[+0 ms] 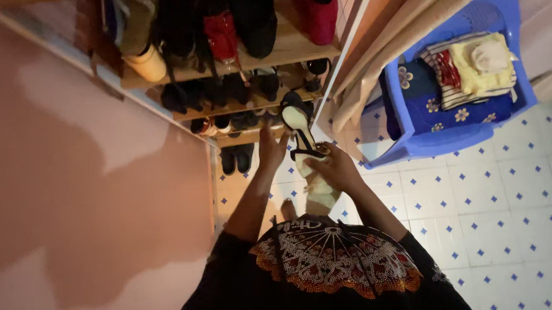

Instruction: The person cleans two black high-heeled shoes using a cloth. The person wipes the exterior, straps, and soles of one shoe, then picks up and wipes the other shoe before placing them back on a shelf.

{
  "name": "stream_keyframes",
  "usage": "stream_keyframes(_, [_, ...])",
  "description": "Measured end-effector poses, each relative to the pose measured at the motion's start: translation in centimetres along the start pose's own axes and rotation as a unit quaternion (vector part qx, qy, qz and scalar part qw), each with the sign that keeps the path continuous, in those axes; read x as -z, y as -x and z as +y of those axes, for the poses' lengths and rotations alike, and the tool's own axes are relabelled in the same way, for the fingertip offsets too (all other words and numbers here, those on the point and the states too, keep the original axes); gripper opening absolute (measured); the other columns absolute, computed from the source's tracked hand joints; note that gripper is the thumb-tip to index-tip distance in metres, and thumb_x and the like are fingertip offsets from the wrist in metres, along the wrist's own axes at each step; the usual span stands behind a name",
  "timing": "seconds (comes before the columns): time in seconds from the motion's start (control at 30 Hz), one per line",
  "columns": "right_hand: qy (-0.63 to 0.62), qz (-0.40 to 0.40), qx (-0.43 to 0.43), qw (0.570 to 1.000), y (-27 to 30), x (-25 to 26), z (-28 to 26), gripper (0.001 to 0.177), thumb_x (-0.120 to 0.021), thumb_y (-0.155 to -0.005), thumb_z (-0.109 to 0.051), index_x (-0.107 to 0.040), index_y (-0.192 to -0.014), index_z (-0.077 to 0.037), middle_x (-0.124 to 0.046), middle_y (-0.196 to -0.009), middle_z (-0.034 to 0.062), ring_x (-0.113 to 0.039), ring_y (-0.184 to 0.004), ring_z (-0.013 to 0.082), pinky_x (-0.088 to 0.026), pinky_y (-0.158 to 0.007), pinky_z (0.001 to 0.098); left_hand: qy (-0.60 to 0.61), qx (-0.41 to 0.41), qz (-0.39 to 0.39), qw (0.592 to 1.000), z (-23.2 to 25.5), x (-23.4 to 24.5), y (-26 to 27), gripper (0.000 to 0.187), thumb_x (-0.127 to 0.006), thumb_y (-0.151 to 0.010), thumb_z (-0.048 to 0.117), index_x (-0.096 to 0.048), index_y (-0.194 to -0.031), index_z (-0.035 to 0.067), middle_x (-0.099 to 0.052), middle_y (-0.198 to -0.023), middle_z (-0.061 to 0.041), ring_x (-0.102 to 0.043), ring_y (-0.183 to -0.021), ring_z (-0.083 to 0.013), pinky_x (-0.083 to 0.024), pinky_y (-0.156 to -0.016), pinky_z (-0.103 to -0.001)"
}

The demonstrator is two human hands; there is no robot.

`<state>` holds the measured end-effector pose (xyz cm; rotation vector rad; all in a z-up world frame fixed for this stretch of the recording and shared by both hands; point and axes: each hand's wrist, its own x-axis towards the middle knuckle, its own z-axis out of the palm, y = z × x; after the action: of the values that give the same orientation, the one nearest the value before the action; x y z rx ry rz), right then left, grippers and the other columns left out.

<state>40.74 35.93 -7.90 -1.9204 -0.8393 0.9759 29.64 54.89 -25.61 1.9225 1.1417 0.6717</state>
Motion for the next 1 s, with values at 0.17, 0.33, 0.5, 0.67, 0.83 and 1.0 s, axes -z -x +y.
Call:
stream_keyframes(0.17, [0.047,0.01,-0.013,0.999,-2.2,-0.6,0.1,0.062,-0.08,-0.084,-0.036,-0.061,-0.132,-0.001,-0.078,-0.102,0.0177,-0.076,-0.086,0.0231,-0.058,-0.076,0.037,-0.021,-0.101,-0.007,0.995,3.8,1.7,-9.9,0.103,-0.084,-0.084,0.024,-0.019,-0.161,0.0,-0.039,-0.156,-0.029,-0.044,-0.142,-0.0427,-0.039,-0.116,-0.046])
stream_keyframes(0.33, [-0.015,0.007,-0.089,0.996,-4.7,-0.8,0.1,0.062,-0.075,-0.084,-0.036,-0.058,-0.135,-0.005,-0.078,-0.104,0.015,-0.078,-0.086,0.0263,-0.061,-0.078,0.0372,0.042,-0.227,-0.062,0.971,2.8,0.4,-14.9,0.09,-0.081,-0.091,0.021,-0.027,-0.16,0.006,-0.04,-0.16,-0.024,-0.039,-0.148,-0.0425,-0.036,-0.119,-0.047])
stream_keyframes(0.5, [0.062,0.036,-0.052,0.996,-5.8,-0.8,0.2,0.058,-0.082,-0.08,-0.036,-0.066,-0.127,-0.005,-0.077,-0.109,0.0143,-0.075,-0.096,0.0257,-0.058,-0.084,0.0384,-0.084,-0.186,0.049,0.978,0.5,1.0,-14.1,0.064,-0.079,-0.098,0.022,-0.045,-0.151,0.012,-0.052,-0.15,-0.016,-0.047,-0.14,-0.0372,-0.038,-0.118,-0.044])
stream_keyframes(0.67, [0.062,0.026,-0.014,0.998,-7.1,-2.2,0.9,0.062,-0.084,-0.078,-0.034,-0.064,-0.129,-0.005,-0.076,-0.109,0.0141,-0.075,-0.097,0.026,-0.057,-0.085,0.0382,-0.122,-0.242,0.03,0.962,0.4,2.6,-16.8,0.084,-0.081,-0.072,0.012,-0.041,-0.144,-0.002,-0.048,-0.141,-0.034,-0.044,-0.132,-0.0513,-0.038,-0.109,-0.052])
stream_keyframes(0.83, [-0.025,0.02,0.006,0.999,-9.7,-3.7,0.6,0.061,-0.079,-0.08,-0.039,-0.063,-0.129,-0.006,-0.076,-0.108,0.0138,-0.076,-0.094,0.0272,-0.06,-0.084,0.0375,-0.139,-0.185,-0.036,0.972,-2.8,1.4,-18.7,0.073,-0.075,-0.083,-0.003,-0.054,-0.151,0.013,-0.058,-0.145,-0.022,-0.053,-0.134,-0.0433,-0.046,-0.107,-0.048])
stream_keyframes(1.0, [0.098,0.055,0.057,0.992,-16.8,-4.6,1.1,0.062,-0.077,-0.085,-0.043,-0.062,-0.133,-0.006,-0.075,-0.111,0.0193,-0.073,-0.101,0.033,-0.056,-0.086,0.0428,-0.087,-0.164,-0.017,0.983,-3.3,2.2,-18.1,0.065,-0.079,-0.076,0.0,-0.057,-0.137,0.01,-0.057,-0.14,-0.022,-0.054,-0.129,-0.0432,-0.046,-0.105,-0.048])
